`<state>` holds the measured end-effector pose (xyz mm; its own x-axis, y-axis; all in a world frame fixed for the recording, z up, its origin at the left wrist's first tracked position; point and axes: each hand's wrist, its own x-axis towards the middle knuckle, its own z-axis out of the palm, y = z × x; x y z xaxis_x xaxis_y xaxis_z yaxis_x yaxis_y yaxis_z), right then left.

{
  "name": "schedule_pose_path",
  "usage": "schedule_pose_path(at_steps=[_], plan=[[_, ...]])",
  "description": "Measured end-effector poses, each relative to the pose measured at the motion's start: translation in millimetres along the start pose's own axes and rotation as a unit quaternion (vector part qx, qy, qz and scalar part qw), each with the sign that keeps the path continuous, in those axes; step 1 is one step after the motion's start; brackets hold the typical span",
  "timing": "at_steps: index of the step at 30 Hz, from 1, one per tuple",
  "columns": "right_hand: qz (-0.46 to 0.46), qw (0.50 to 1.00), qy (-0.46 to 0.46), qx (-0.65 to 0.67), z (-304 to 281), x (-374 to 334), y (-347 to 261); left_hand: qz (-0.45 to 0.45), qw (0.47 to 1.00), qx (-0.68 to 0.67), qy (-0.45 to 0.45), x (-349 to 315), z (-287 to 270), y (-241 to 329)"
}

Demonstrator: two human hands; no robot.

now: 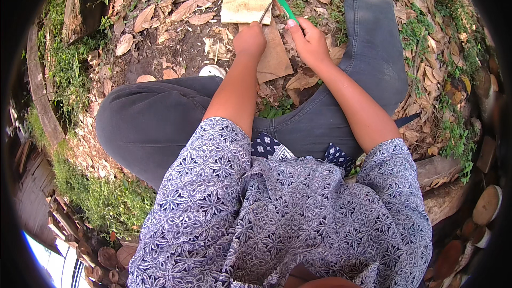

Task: The person sits on the ground and carves a small rectangular block of wood using a chisel and a small hammer. They repeatedly strike the chisel to remove wood shavings and occasionally inspect the carved surface.

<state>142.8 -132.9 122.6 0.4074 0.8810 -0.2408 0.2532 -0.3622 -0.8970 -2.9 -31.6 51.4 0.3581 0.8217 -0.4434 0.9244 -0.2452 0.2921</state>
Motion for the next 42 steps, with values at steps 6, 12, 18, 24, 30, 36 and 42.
schedule_pose_path(at_steps=[6,12,18,24,30,36,42], plan=[[0.032,0.991,-0.016,-0.130,4,1,22,-0.001,1.000,0.000,-0.019,6,0,2],[0.000,0.999,0.015,-0.041,-2,0,-13,0.008,0.999,0.036,-0.033,4,-5,2],[0.089,0.982,-0.008,-0.165,-1,8,38,0.014,0.999,0.036,-0.037,7,2,2],[-0.010,0.998,0.000,-0.062,3,-1,8,0.020,0.998,0.048,-0.034,4,-6,-4],[0.158,0.984,-0.011,-0.084,-14,8,42,0.031,0.998,0.034,-0.042,12,-1,0],[0.238,0.951,0.000,0.195,-29,13,3,-0.052,0.953,-0.299,0.020,29,17,-26],[0.259,0.933,0.016,0.248,-33,18,15,-0.110,0.862,-0.493,-0.047,16,-2,-5]])
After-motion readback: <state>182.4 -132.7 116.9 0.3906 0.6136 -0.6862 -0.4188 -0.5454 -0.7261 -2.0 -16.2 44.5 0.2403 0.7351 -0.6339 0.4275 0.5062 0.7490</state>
